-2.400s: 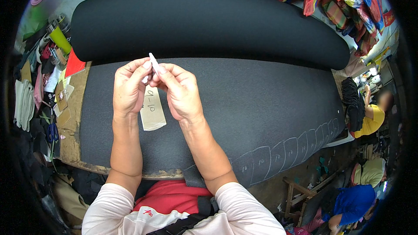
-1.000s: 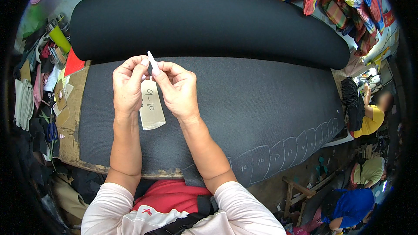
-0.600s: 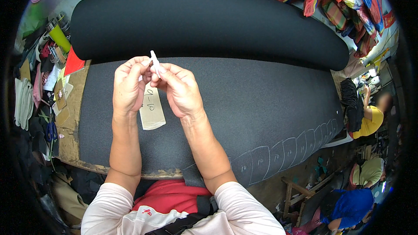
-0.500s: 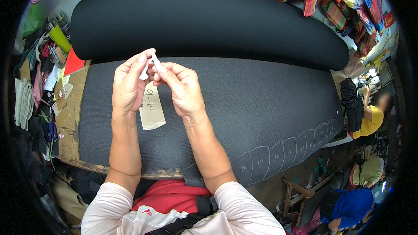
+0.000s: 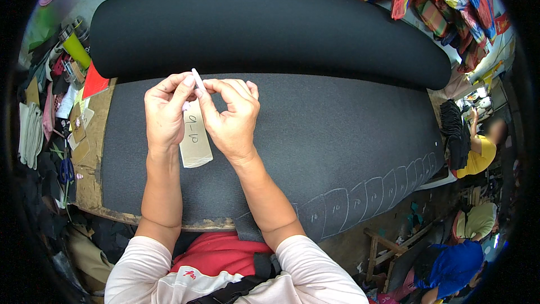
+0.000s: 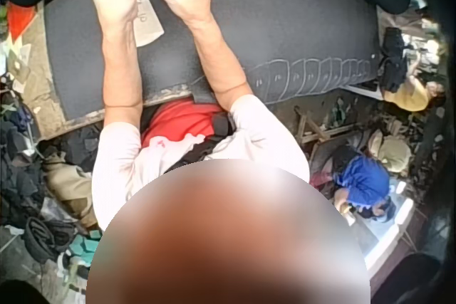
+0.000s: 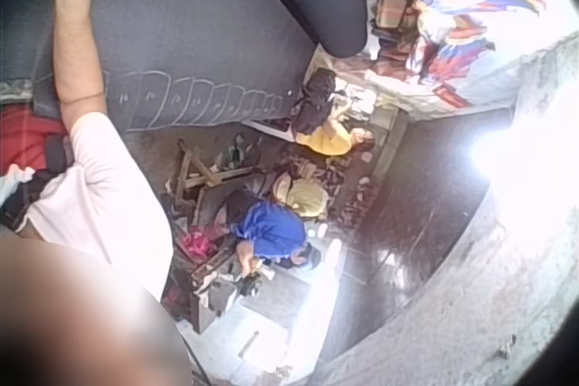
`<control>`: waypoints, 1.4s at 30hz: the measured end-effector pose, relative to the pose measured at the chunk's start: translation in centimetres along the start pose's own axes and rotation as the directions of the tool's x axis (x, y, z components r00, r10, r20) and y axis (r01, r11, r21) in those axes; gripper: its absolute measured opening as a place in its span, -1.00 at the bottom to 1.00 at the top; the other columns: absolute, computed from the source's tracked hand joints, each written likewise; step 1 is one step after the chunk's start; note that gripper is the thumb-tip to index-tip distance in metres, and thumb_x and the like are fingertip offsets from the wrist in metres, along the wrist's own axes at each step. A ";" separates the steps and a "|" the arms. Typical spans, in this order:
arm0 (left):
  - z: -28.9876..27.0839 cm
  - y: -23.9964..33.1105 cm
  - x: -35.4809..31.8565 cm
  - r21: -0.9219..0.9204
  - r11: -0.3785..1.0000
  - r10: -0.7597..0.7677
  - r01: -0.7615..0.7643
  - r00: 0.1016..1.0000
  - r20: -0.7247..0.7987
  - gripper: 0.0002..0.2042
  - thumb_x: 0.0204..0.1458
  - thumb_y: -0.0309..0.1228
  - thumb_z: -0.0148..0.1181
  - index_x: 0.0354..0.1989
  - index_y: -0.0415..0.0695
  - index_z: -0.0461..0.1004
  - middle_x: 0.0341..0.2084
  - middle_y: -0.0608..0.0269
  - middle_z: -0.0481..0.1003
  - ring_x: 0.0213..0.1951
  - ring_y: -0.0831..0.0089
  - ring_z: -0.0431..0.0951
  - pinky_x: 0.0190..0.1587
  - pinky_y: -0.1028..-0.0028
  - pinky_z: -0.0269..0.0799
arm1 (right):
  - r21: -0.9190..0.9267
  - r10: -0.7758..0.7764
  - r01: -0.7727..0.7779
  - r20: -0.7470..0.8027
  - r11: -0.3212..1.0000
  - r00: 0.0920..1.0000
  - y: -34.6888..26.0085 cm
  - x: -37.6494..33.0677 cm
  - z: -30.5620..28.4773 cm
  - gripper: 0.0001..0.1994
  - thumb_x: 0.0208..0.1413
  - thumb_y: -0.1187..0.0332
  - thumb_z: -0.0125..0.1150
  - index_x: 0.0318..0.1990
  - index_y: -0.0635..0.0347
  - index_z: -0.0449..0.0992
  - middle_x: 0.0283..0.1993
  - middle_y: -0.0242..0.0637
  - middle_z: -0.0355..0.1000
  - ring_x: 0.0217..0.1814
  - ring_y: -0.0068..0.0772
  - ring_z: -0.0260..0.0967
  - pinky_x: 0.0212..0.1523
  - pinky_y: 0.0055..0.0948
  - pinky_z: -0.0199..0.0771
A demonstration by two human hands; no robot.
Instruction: The person uses a small paper template and a white chalk marker to trace and label multiple sections on a large black fabric roll. They repeatedly reposition the template, trace outlines, and write numbers inside each marked section.
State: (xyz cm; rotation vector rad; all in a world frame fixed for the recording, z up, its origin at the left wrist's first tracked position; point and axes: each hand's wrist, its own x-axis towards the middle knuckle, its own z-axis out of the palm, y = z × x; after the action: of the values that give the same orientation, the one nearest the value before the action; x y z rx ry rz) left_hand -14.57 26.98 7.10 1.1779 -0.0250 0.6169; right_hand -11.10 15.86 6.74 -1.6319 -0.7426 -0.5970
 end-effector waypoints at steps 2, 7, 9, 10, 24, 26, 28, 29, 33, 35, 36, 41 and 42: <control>0.0 0.0 0.0 0.011 1.000 -0.015 0.015 1.000 0.006 -0.88 0.04 -0.47 0.21 -0.30 -0.26 0.57 -0.48 0.25 0.55 -0.42 0.61 0.51 -0.30 0.62 0.43 | 0.069 0.073 -0.073 0.015 0.995 0.997 -0.1 0.0 0.0 -0.86 -0.02 0.47 0.31 -0.29 0.32 0.56 -0.31 -0.29 0.51 -0.23 -0.52 0.42 -0.16 -0.52 0.41; 0.0 0.5 0.1 0.064 0.998 0.013 -0.015 0.999 0.042 -0.88 0.06 -0.48 0.18 -0.32 -0.29 0.54 -0.50 0.25 0.53 -0.42 0.59 0.51 -0.30 0.62 0.43 | 0.506 0.341 -0.380 0.173 0.774 0.924 -0.5 -0.2 0.2 -0.86 0.06 0.47 0.24 -0.26 0.35 0.54 -0.31 -0.30 0.50 -0.25 -0.54 0.42 -0.15 -0.54 0.42; -0.1 0.7 0.1 0.055 0.999 -0.003 0.000 0.998 0.063 -0.88 0.07 -0.49 0.15 -0.33 -0.30 0.52 -0.51 0.25 0.52 -0.43 0.59 0.50 -0.30 0.62 0.42 | 0.614 0.370 -0.440 0.248 0.655 0.896 -0.5 -0.2 0.2 -0.85 0.08 0.45 0.21 -0.24 0.35 0.53 -0.32 -0.30 0.50 -0.26 -0.53 0.42 -0.13 -0.52 0.42; -0.1 0.7 0.1 0.047 0.999 -0.020 0.017 0.998 0.066 -0.88 0.08 -0.49 0.14 -0.34 -0.30 0.52 -0.51 0.25 0.52 -0.44 0.60 0.49 -0.31 0.62 0.42 | 0.675 0.378 -0.461 0.280 0.577 0.883 -0.4 -0.2 0.2 -0.85 0.09 0.44 0.20 -0.23 0.35 0.52 -0.32 -0.29 0.49 -0.26 -0.53 0.42 -0.13 -0.51 0.43; 0.3 0.6 0.2 -0.113 0.990 -0.078 0.085 0.994 0.071 -0.83 0.11 -0.42 0.13 -0.25 -0.27 0.54 -0.53 0.26 0.52 -0.48 0.62 0.48 -0.37 0.61 0.42 | 0.719 0.325 -0.503 0.387 0.480 0.863 0.5 0.1 -0.4 -0.83 0.16 0.41 0.11 -0.20 0.34 0.52 -0.33 -0.32 0.49 -0.26 -0.58 0.38 -0.14 -0.53 0.39; 0.3 0.3 0.2 -0.056 0.997 -0.043 0.049 0.993 0.113 -0.82 0.10 -0.41 0.13 -0.20 -0.24 0.55 -0.52 0.26 0.54 -0.49 0.61 0.47 -0.40 0.60 0.38 | 0.715 0.313 -0.496 0.387 0.492 0.868 0.5 0.2 -0.4 -0.83 0.16 0.41 0.11 -0.21 0.34 0.52 -0.34 -0.32 0.48 -0.27 -0.58 0.37 -0.14 -0.54 0.38; 0.1 0.2 0.3 -0.091 0.995 -0.028 0.040 0.991 0.129 -0.84 0.10 -0.42 0.14 -0.26 -0.24 0.56 -0.52 0.27 0.53 -0.49 0.61 0.47 -0.40 0.61 0.38 | 0.736 0.304 -0.502 0.402 0.454 0.864 0.6 0.2 -0.4 -0.83 0.16 0.40 0.11 -0.21 0.35 0.52 -0.35 -0.33 0.47 -0.28 -0.58 0.37 -0.14 -0.54 0.37; 0.0 0.1 0.3 -0.098 0.994 -0.033 0.046 0.990 0.134 -0.85 0.09 -0.43 0.15 -0.29 -0.24 0.56 -0.52 0.27 0.53 -0.50 0.62 0.47 -0.39 0.61 0.37 | 0.744 0.297 -0.504 0.410 0.439 0.863 0.6 0.2 -0.4 -0.83 0.17 0.40 0.10 -0.21 0.35 0.52 -0.35 -0.33 0.47 -0.27 -0.58 0.37 -0.13 -0.54 0.37; -0.4 0.3 0.4 -0.126 0.991 -0.024 0.045 0.986 0.164 -0.89 0.09 -0.50 0.14 -0.33 -0.28 0.56 -0.50 0.25 0.52 -0.47 0.61 0.48 -0.37 0.63 0.42 | 0.769 0.293 -0.550 0.471 0.325 0.832 0.6 0.3 -0.4 -0.83 0.17 0.40 0.10 -0.22 0.35 0.52 -0.36 -0.34 0.47 -0.26 -0.57 0.38 -0.11 -0.53 0.38; -0.3 0.3 0.3 -0.098 0.995 -0.006 0.021 0.989 0.149 -0.89 0.08 -0.51 0.14 -0.34 -0.28 0.56 -0.48 0.26 0.51 -0.45 0.61 0.48 -0.36 0.63 0.41 | 0.761 0.324 -0.540 0.441 0.360 0.837 0.4 0.3 -0.3 -0.84 0.14 0.41 0.13 -0.23 0.34 0.52 -0.35 -0.33 0.47 -0.27 -0.56 0.39 -0.09 -0.52 0.37; -0.2 0.2 0.3 -0.056 0.998 0.014 -0.008 0.994 0.104 -0.89 0.08 -0.51 0.14 -0.34 -0.28 0.57 -0.47 0.27 0.51 -0.44 0.61 0.48 -0.34 0.63 0.40 | 0.739 0.353 -0.515 0.386 0.434 0.852 0.3 0.3 -0.2 -0.84 0.12 0.41 0.16 -0.23 0.33 0.52 -0.34 -0.32 0.48 -0.28 -0.55 0.40 -0.08 -0.52 0.37; 0.2 -0.1 0.0 0.034 0.998 0.058 -0.057 0.998 -0.039 -0.89 0.05 -0.50 0.18 -0.33 -0.28 0.57 -0.43 0.27 0.51 -0.37 0.62 0.47 -0.29 0.61 0.37 | 0.259 0.204 -0.204 0.027 0.944 0.979 -0.3 0.0 0.2 -0.85 0.02 0.42 0.28 -0.28 0.31 0.54 -0.33 -0.29 0.51 -0.29 -0.53 0.42 -0.11 -0.53 0.38; 0.2 -0.1 0.0 0.054 0.997 0.056 -0.054 0.998 -0.036 -0.89 0.05 -0.50 0.19 -0.33 -0.28 0.57 -0.43 0.28 0.51 -0.37 0.63 0.46 -0.29 0.61 0.36 | 0.182 0.134 -0.135 0.020 0.974 0.991 -0.2 0.0 0.2 -0.85 0.00 0.43 0.29 -0.30 0.32 0.54 -0.34 -0.29 0.51 -0.29 -0.54 0.42 -0.13 -0.54 0.39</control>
State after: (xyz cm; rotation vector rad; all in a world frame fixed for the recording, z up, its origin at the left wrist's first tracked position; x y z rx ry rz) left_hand -14.49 26.75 7.05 1.2195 -0.0099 0.6918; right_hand -11.30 16.07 6.87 -1.5013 -0.6662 -0.4130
